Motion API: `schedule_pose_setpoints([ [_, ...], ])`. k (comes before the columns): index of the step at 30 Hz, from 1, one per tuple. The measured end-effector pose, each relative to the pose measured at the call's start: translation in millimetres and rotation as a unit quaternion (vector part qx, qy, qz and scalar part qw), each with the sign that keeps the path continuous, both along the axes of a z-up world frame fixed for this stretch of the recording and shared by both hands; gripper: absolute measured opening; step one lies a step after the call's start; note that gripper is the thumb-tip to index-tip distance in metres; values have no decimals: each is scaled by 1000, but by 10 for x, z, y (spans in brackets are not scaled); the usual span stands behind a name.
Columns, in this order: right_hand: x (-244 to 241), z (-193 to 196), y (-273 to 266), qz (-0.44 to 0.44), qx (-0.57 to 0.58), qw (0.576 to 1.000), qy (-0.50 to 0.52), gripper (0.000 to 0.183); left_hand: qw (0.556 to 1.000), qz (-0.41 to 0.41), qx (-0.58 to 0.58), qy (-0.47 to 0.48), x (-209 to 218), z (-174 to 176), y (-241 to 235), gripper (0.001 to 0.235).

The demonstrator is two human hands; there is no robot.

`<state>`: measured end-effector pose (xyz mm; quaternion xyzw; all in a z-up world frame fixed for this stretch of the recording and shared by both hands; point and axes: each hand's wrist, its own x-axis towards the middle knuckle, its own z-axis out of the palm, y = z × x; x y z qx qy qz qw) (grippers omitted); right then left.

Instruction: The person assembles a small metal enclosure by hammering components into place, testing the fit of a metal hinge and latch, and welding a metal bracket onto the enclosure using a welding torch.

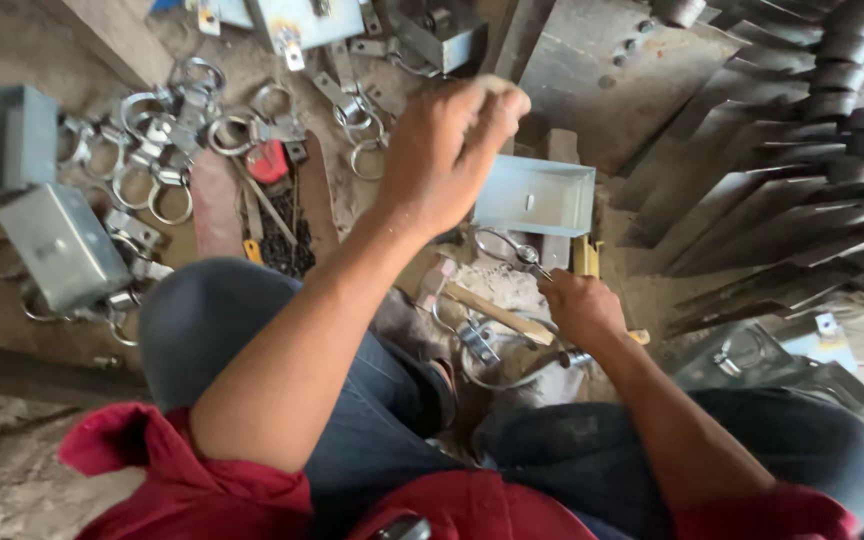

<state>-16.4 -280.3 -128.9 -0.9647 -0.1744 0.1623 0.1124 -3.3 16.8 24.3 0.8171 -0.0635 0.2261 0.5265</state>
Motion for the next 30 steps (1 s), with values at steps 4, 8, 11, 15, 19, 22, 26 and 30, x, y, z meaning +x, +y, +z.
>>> schedule_pose_setpoints([
  [4,-25,439,237,-55,248,960,119,26,1000,1,26,0,-133,-6,-23,29],
  [8,-28,800,355,-80,496,826,256,35,999,7,-45,-2,-89,-204,-192,38],
  [11,-62,976,388,-83,602,723,329,36,982,-14,-181,60,-36,-371,-306,51],
  [15,-104,1084,376,-103,652,645,384,34,885,-91,-373,264,14,-455,-388,67],
  [19,-146,1086,361,-88,668,597,435,35,797,-216,-516,225,-25,-356,-489,78],
  [22,-213,1075,385,-89,636,622,448,37,718,-265,-607,214,-48,-256,-496,77],
  [26,-309,1069,454,-102,616,603,495,39,689,-292,-629,211,-110,-262,-443,66],
  [30,-389,1086,504,-93,645,559,513,37,611,-258,-725,185,-156,-336,-485,42],
])
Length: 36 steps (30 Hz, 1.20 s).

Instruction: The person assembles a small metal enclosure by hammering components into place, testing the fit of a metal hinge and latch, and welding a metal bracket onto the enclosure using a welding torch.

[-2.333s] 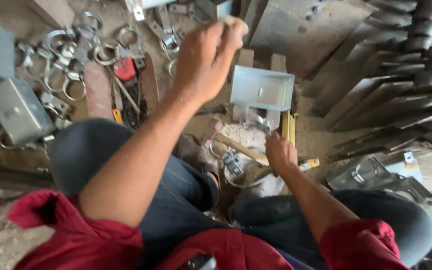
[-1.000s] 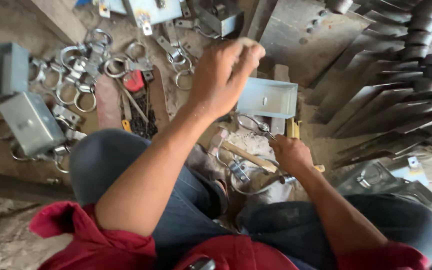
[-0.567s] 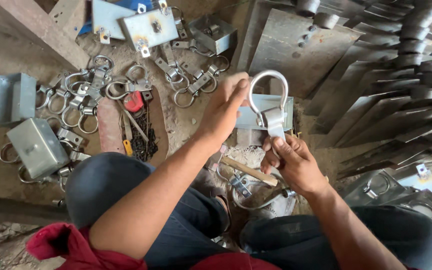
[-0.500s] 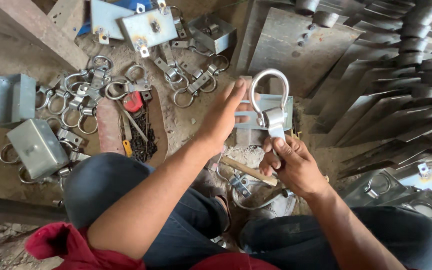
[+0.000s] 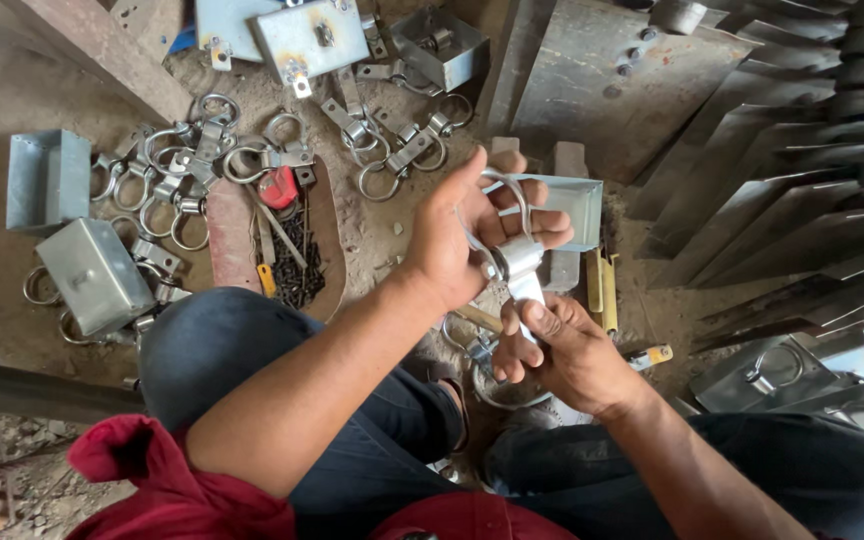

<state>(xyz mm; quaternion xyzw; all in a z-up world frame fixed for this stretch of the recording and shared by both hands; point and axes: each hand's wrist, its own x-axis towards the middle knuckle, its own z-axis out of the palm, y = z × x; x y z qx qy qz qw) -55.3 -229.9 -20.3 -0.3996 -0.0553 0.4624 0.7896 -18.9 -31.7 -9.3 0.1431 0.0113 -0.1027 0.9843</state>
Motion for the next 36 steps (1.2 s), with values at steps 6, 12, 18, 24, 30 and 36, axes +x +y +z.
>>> schedule_pose_setpoints([
  [6,12,-26,29,-8,25,1000,11,38,993,6,-60,99,-16,-12,-54,38],
  [12,27,-35,83,-19,-103,994,-11,38,997,-15,52,48,-13,12,-29,40],
  [18,141,-42,42,10,-170,984,-59,38,892,36,388,-227,-33,10,77,40],
  [24,268,-63,-68,-28,-300,922,-245,35,793,116,522,-292,141,71,220,57],
  [30,475,-548,-179,26,-642,564,-519,26,802,248,526,-137,255,96,454,60],
  [36,506,-488,-265,8,-598,543,-590,21,828,290,460,-134,241,31,425,52],
])
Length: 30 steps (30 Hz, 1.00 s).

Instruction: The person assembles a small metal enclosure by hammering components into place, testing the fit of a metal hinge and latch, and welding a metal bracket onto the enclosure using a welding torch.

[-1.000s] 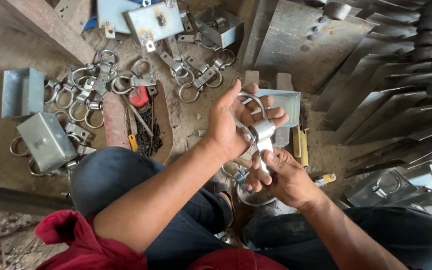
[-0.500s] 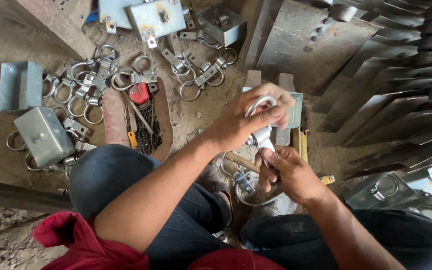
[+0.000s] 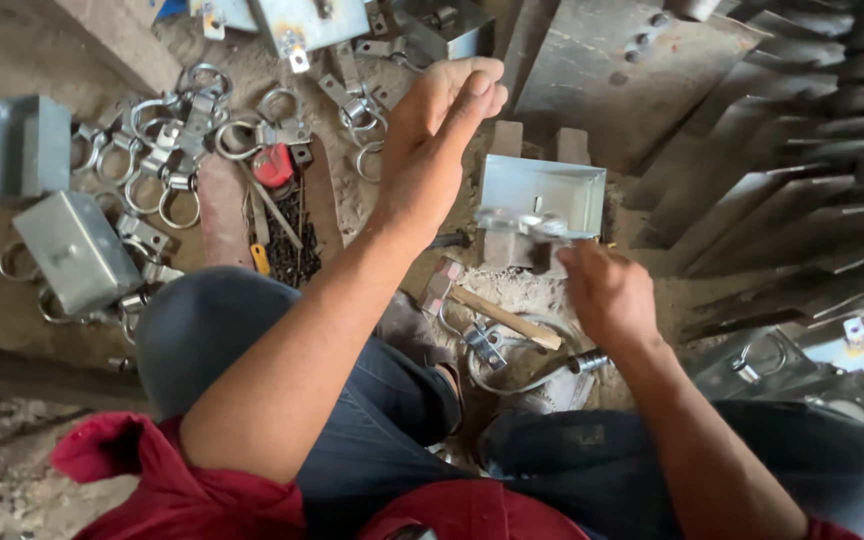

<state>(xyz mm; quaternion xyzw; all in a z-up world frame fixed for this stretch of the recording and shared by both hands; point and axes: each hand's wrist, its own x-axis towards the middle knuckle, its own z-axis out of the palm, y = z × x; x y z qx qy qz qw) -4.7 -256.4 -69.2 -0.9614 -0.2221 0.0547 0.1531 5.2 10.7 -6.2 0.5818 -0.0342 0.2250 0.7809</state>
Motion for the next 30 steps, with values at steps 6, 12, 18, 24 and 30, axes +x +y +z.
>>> schedule_pose_setpoints([
  [6,-98,-482,-74,0,24,998,-51,17,994,64,16,86,-9,-12,83,46],
  [12,-159,-498,74,11,-111,992,55,24,994,63,-13,91,-17,5,36,42],
  [18,-212,-39,219,-29,192,962,190,31,993,24,98,61,-32,-2,35,26],
  [24,-252,485,254,-32,408,848,336,38,979,-3,177,101,-83,61,-5,28],
  [30,-330,646,206,-25,519,734,438,39,991,-68,60,95,-85,-48,-165,44],
])
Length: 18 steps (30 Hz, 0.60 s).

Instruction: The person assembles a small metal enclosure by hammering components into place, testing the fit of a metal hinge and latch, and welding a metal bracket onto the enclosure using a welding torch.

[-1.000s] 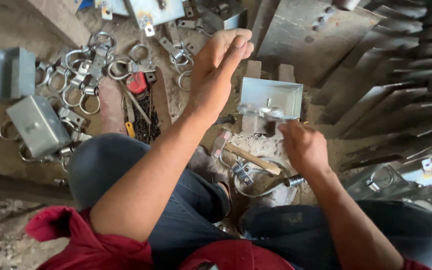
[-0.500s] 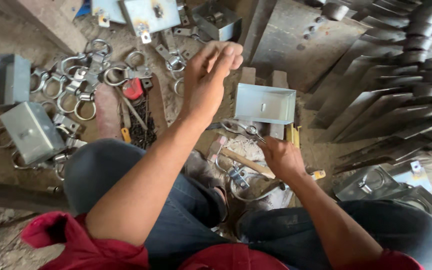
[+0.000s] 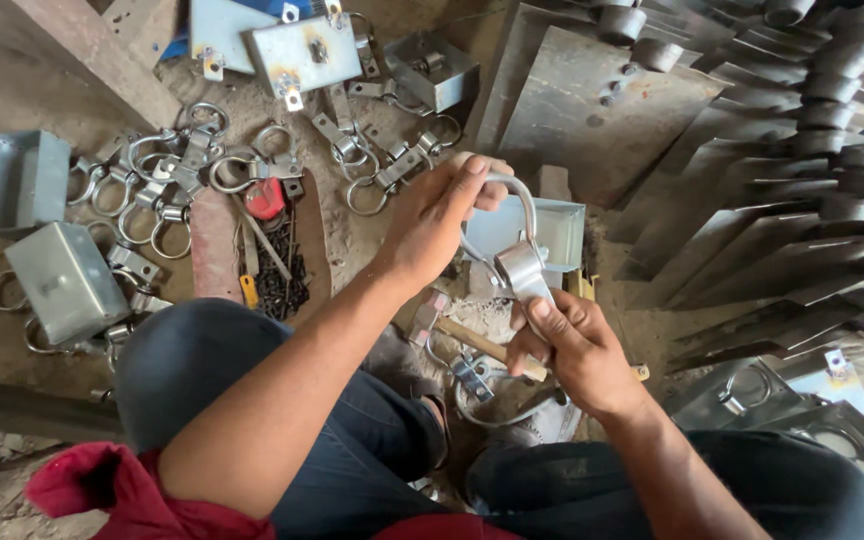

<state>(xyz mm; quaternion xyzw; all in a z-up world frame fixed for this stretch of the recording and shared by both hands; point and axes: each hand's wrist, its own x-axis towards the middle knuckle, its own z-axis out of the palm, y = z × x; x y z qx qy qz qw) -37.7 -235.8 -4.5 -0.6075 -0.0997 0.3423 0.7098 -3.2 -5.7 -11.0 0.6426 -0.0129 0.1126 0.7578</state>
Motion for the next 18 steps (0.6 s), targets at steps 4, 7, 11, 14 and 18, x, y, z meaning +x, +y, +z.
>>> schedule_pose_setpoints([
  [4,-27,13,-55,18,68,997,24,40,989,-57,-70,114,17,-51,-37,53],
  [7,-41,12,-96,12,110,992,55,38,966,-124,-175,144,25,-80,-129,59],
  [11,-78,2,-104,6,149,984,98,34,907,-174,-341,177,-17,-32,-267,63],
  [14,-97,-6,-61,2,119,988,100,37,878,-193,-397,185,-69,51,-282,66],
  [18,-69,-45,-18,2,52,992,117,39,911,-180,-341,147,-106,86,-223,65],
])
